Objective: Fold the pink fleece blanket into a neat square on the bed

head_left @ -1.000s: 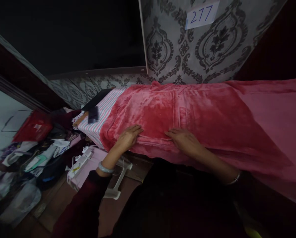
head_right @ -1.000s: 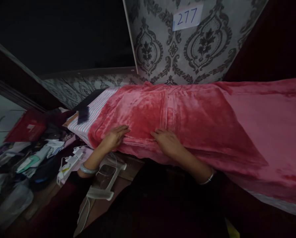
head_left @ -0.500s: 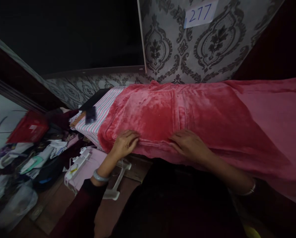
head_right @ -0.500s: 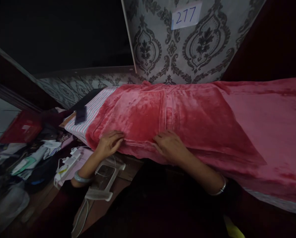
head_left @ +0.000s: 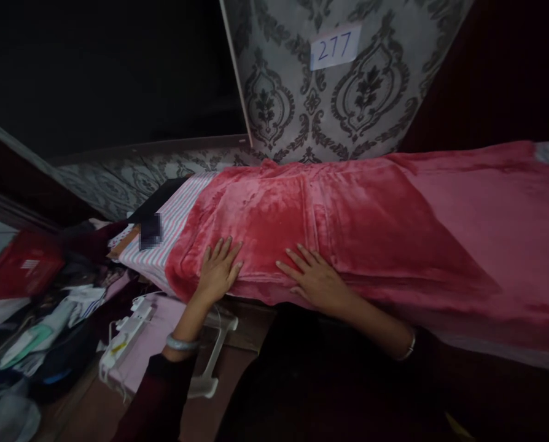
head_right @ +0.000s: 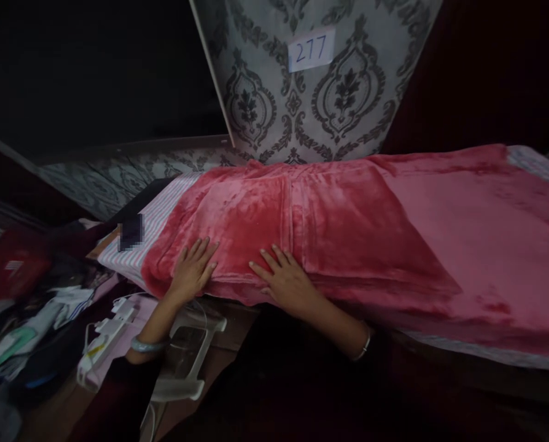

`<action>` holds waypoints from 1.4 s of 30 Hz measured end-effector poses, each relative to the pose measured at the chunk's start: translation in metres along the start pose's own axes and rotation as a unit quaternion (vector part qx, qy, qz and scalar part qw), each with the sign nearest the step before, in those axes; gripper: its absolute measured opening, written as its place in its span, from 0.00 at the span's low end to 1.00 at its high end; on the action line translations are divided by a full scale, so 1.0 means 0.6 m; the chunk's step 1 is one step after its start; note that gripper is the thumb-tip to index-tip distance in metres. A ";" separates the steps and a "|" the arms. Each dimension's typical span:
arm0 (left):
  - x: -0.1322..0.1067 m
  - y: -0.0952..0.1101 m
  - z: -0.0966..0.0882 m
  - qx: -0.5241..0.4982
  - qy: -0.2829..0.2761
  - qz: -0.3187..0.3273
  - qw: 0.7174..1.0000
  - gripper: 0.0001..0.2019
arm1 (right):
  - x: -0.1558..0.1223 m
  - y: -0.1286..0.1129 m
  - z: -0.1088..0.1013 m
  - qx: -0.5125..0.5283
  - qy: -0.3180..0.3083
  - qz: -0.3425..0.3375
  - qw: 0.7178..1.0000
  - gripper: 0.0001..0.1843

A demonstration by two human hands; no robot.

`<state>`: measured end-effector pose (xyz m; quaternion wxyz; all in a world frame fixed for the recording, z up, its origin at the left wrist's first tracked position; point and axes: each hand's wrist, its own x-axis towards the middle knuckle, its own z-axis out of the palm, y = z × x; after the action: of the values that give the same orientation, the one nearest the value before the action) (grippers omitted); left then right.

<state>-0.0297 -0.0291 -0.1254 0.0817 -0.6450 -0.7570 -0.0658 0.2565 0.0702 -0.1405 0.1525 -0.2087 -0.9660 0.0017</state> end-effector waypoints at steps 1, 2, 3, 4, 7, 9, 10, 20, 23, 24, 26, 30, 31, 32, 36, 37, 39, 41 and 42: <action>0.001 -0.003 0.000 -0.001 0.004 0.001 1.000 0.27 | 0.000 -0.005 -0.001 0.006 0.007 0.008 1.000 0.35; 0.002 -0.006 -0.001 -0.002 0.009 0.003 1.000 0.27 | -0.002 -0.011 -0.003 0.014 0.015 0.017 1.000 0.35; 0.003 -0.009 -0.003 -0.005 0.013 0.003 1.000 0.26 | -0.004 -0.017 -0.006 0.024 0.023 0.023 0.999 0.36; 0.004 -0.011 -0.005 -0.011 0.018 0.004 1.000 0.26 | -0.009 -0.022 -0.010 0.039 0.032 0.026 0.998 0.35; 0.006 -0.011 -0.013 -0.042 0.042 0.000 0.998 0.24 | -0.033 -0.022 -0.033 0.104 0.074 0.012 0.992 0.31; 0.008 0.005 -0.020 -0.067 0.068 0.008 0.995 0.24 | -0.054 -0.002 -0.055 0.130 0.139 0.015 0.982 0.27; 0.010 0.020 -0.024 -0.080 0.081 0.020 0.993 0.23 | -0.065 0.015 -0.066 0.127 0.180 0.031 0.975 0.25; 0.066 0.292 -0.044 -0.127 0.038 0.187 0.973 0.28 | -0.101 0.109 -0.024 -0.041 0.145 0.191 0.970 0.26; 0.067 0.328 -0.019 -0.129 -0.033 0.212 0.968 0.31 | -0.105 0.097 0.006 -0.062 0.138 0.173 0.973 0.25; 0.066 0.333 -0.010 -0.131 -0.050 0.208 0.968 0.31 | -0.106 0.096 0.011 -0.065 0.146 0.171 0.972 0.24; 0.061 0.333 0.003 -0.144 -0.062 0.190 0.969 0.31 | -0.108 0.097 0.017 -0.065 0.163 0.165 0.971 0.24; 0.066 0.315 -0.002 -0.241 -0.069 0.173 0.953 0.27 | -0.108 0.100 0.018 -0.055 0.189 0.154 0.968 0.24; 0.075 0.310 -0.009 -0.278 -0.067 0.166 0.944 0.24 | -0.108 0.100 0.018 -0.050 0.191 0.154 0.968 0.24; 0.087 0.306 -0.016 -0.313 -0.063 0.156 0.935 0.22 | -0.107 0.099 0.017 -0.046 0.193 0.156 0.968 0.24; 0.179 0.304 -0.043 -0.368 -0.048 0.094 0.924 0.16 | -0.106 0.095 0.015 -0.038 0.194 0.165 0.966 0.24; 0.210 0.308 -0.046 -0.363 -0.060 0.073 0.927 0.14 | -0.106 0.095 0.014 -0.037 0.191 0.165 0.967 0.24; 0.273 0.319 -0.045 -0.346 -0.097 0.014 0.933 0.10 | -0.107 0.096 0.014 -0.036 0.184 0.164 0.968 0.24; 0.326 0.329 -0.035 -0.334 -0.113 -0.026 0.935 0.07 | -0.107 0.097 0.015 -0.036 0.182 0.163 0.969 0.24; 0.347 0.334 -0.027 -0.330 -0.117 -0.042 0.936 0.08 | -0.107 0.097 0.016 -0.037 0.183 0.163 0.969 0.23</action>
<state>0.1364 0.2003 -0.0676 -0.2281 -0.6064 -0.7231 -0.2394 0.3329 0.0980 -0.1722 0.3167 -0.3657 -0.8739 -0.0478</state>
